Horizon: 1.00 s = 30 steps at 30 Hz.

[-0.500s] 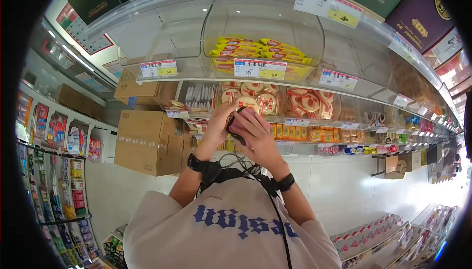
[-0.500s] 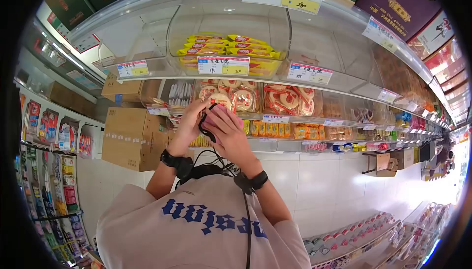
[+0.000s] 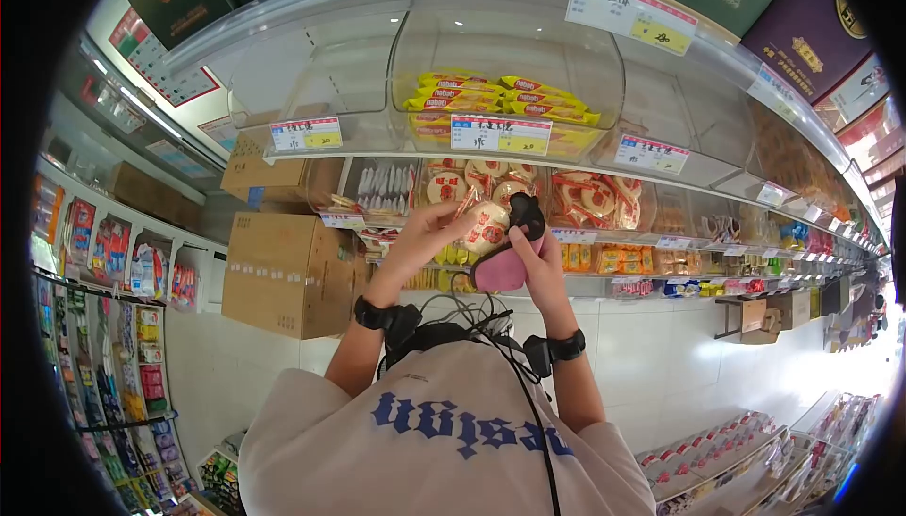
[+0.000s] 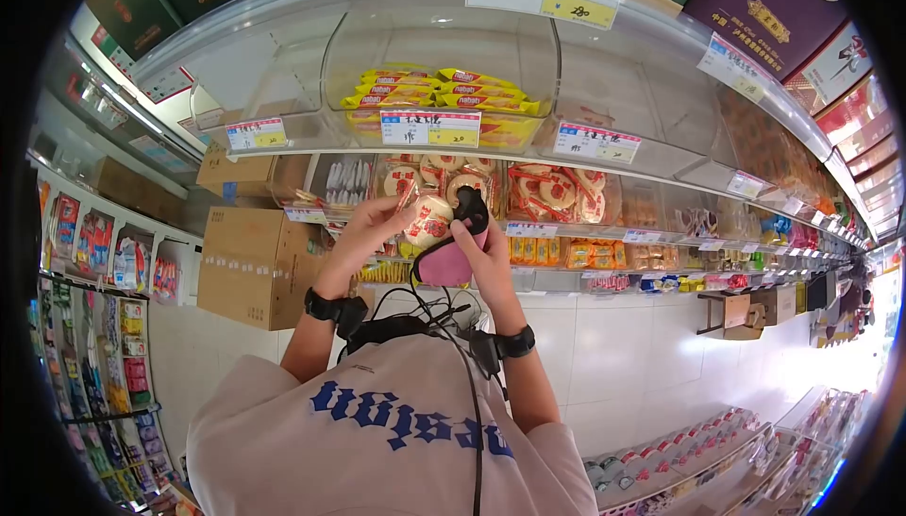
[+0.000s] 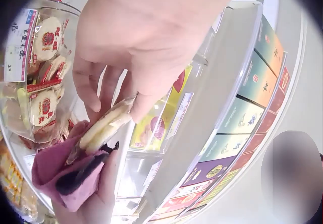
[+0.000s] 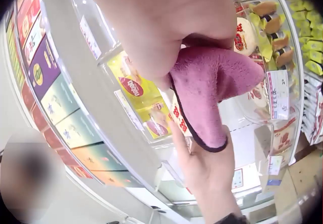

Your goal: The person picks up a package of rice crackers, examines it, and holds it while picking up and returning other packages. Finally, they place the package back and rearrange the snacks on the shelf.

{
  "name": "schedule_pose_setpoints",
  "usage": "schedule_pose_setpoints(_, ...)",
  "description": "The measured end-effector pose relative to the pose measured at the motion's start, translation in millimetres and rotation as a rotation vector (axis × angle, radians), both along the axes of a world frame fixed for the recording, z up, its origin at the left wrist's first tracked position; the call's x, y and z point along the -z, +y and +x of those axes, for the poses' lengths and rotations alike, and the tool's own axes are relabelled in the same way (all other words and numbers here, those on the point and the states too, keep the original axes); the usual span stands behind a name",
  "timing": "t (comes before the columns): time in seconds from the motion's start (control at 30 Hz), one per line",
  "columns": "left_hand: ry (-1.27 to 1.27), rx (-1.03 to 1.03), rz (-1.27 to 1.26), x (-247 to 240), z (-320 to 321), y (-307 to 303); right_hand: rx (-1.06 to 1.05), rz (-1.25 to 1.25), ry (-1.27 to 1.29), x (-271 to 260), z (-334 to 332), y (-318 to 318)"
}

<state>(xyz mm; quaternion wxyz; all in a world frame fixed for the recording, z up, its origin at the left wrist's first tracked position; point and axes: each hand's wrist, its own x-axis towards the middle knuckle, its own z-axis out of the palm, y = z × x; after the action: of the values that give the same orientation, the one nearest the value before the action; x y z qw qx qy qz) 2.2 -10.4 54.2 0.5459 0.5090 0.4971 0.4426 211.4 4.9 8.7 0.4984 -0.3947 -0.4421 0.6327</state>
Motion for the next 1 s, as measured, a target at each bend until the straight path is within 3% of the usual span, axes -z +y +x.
schedule_pose_setpoints(0.03,0.022,0.029,-0.01,-1.4,-2.7,0.3,0.003,-0.002,0.076,-1.2,-0.5,-0.4)
schedule_pose_setpoints(0.17,0.024,0.04,-0.018,23.8,-8.9,6.3,-0.035,0.01,-0.023,7.8,8.9,3.1)
schedule_pose_setpoints(0.27,0.102,-0.19,0.059,26.1,3.7,9.7,0.088,0.118,-0.124,0.8,3.5,2.3)
schedule_pose_setpoints(0.37,-0.234,-0.251,-0.044,65.5,4.3,15.7,0.198,0.266,-0.376,-5.0,-2.7,0.4)
schedule_pose_setpoints(0.47,-0.602,-0.128,-0.15,42.0,12.8,10.4,0.127,0.524,-0.603,-4.6,-11.6,-5.9)
schedule_pose_setpoints(0.53,-0.564,-0.211,-0.215,42.7,14.2,6.3,-0.002,0.794,-0.653,-6.2,-18.7,-8.8)
schedule_pose_setpoints(0.6,-0.617,-0.248,-0.271,46.7,9.3,4.4,-0.157,0.741,-0.593,-8.1,-24.9,-16.6)
schedule_pose_setpoints(0.63,-0.493,-0.385,-0.211,51.2,11.3,7.7,-0.226,0.721,-0.552,-6.4,-25.6,-17.7)
schedule_pose_setpoints(0.7,-0.456,-0.27,-0.168,52.3,-1.6,7.1,-0.348,0.6,-0.502,-3.6,-22.8,-19.2)
schedule_pose_setpoints(0.8,-0.46,-0.205,-0.158,51.6,-9.9,5.8,-0.205,0.061,-0.652,-35.5,-19.7,-22.3)
schedule_pose_setpoints(0.9,-0.52,-0.184,-0.218,54.9,-3.5,-0.3,0.092,0.078,-0.157,-14.8,-23.3,-17.9)
schedule_pose_setpoints(1.0,-0.398,-0.165,-0.18,43.0,16.9,-5.8,0.075,0.636,-0.492,-3.1,-43.1,-2.6)
